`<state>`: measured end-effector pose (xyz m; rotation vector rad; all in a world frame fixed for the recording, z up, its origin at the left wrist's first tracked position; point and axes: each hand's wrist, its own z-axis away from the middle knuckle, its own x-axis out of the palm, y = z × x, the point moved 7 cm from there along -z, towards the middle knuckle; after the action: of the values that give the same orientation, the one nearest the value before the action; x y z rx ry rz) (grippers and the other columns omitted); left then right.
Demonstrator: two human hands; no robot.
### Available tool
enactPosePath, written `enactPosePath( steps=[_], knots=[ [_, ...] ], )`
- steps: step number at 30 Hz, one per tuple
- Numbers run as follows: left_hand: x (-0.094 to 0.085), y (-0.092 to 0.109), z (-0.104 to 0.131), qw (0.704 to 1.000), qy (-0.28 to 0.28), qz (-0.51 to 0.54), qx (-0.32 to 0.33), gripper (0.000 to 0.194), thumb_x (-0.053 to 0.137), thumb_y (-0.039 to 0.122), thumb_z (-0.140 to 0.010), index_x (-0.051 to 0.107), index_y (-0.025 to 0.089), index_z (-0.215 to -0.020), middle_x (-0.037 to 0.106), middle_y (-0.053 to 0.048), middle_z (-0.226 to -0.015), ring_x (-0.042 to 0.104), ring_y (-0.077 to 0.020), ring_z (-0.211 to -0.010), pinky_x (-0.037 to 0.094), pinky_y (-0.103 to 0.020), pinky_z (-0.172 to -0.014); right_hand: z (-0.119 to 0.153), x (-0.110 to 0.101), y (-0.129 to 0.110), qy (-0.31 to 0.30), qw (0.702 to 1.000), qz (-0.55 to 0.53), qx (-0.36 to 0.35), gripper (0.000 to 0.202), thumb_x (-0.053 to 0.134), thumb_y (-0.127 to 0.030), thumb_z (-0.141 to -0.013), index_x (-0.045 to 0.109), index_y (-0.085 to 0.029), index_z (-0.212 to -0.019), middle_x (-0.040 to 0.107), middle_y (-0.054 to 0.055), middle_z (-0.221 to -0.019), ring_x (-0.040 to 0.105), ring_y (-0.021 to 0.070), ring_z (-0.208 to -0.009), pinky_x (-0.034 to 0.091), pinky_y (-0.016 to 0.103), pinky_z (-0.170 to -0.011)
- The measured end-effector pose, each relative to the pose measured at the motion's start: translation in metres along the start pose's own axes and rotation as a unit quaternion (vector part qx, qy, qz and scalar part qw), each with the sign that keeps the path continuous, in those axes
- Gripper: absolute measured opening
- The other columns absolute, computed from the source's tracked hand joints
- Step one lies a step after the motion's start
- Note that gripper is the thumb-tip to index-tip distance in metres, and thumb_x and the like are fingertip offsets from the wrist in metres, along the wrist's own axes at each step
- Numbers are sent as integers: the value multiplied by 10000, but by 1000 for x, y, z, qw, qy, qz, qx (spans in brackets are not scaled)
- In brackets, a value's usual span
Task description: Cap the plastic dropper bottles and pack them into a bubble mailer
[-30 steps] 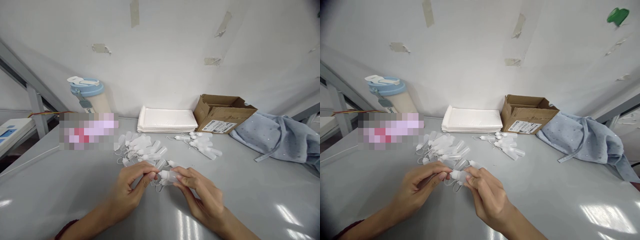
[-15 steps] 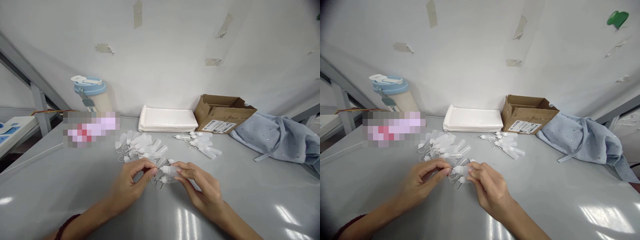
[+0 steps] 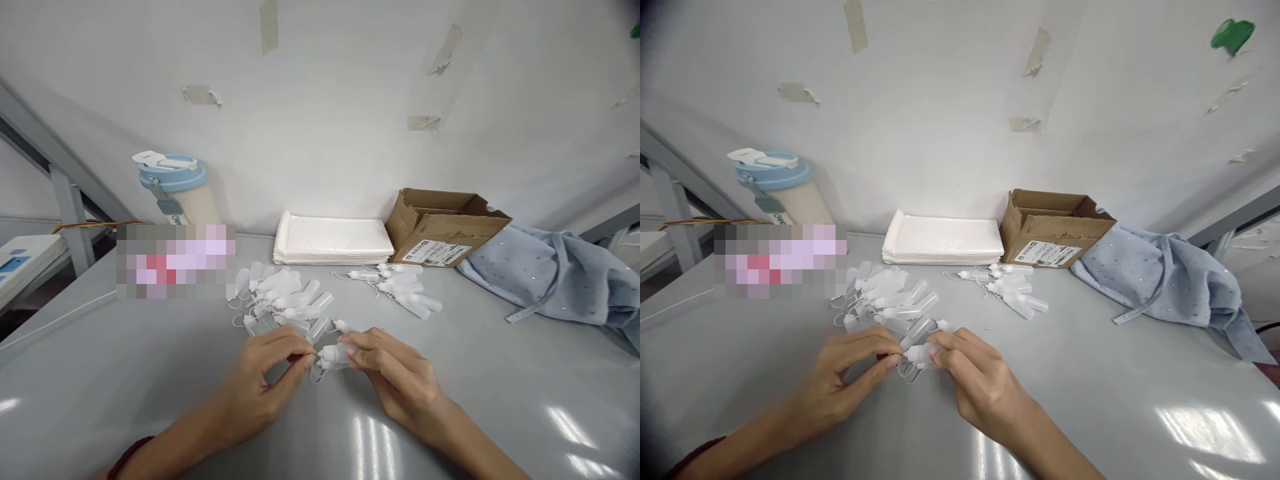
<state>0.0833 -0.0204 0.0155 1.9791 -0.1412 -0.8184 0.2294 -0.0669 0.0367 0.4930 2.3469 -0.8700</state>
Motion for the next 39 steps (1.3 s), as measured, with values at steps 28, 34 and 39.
enactPosePath(
  steps=[28, 34, 39],
  knots=[
    [4, -13, 2, 955, -4, -295, 32, 361, 426, 260, -933, 575, 158, -621, 529, -3, -547, 501, -136, -528, 374, -255, -527, 6, 0, 94, -95, 930, 332, 125, 382, 433, -358, -930, 506, -134, -1230, 480, 180, -1345, 376, 342, -1268, 406, 520, -912],
    [5, -12, 1, 952, -12, -305, 28, 400, 405, 255, -941, 529, 160, -572, 515, -3, -532, 477, -131, -506, 341, -262, -517, 2, 8, 109, -147, 908, 365, 141, 325, 474, -395, -909, 597, -149, -1082, 459, 160, -1369, 362, 371, -1241, 351, 538, -898],
    [9, -11, 1, 952, -23, -303, 30, 396, 390, 261, -944, 538, 171, -587, 533, -2, -546, 493, -131, -521, 358, -255, -523, -2, 2, 110, -130, 915, 352, 145, 240, 479, -364, -908, 609, -171, -965, 561, 141, -1206, 474, 303, -1086, 380, 445, -849]
  ],
)
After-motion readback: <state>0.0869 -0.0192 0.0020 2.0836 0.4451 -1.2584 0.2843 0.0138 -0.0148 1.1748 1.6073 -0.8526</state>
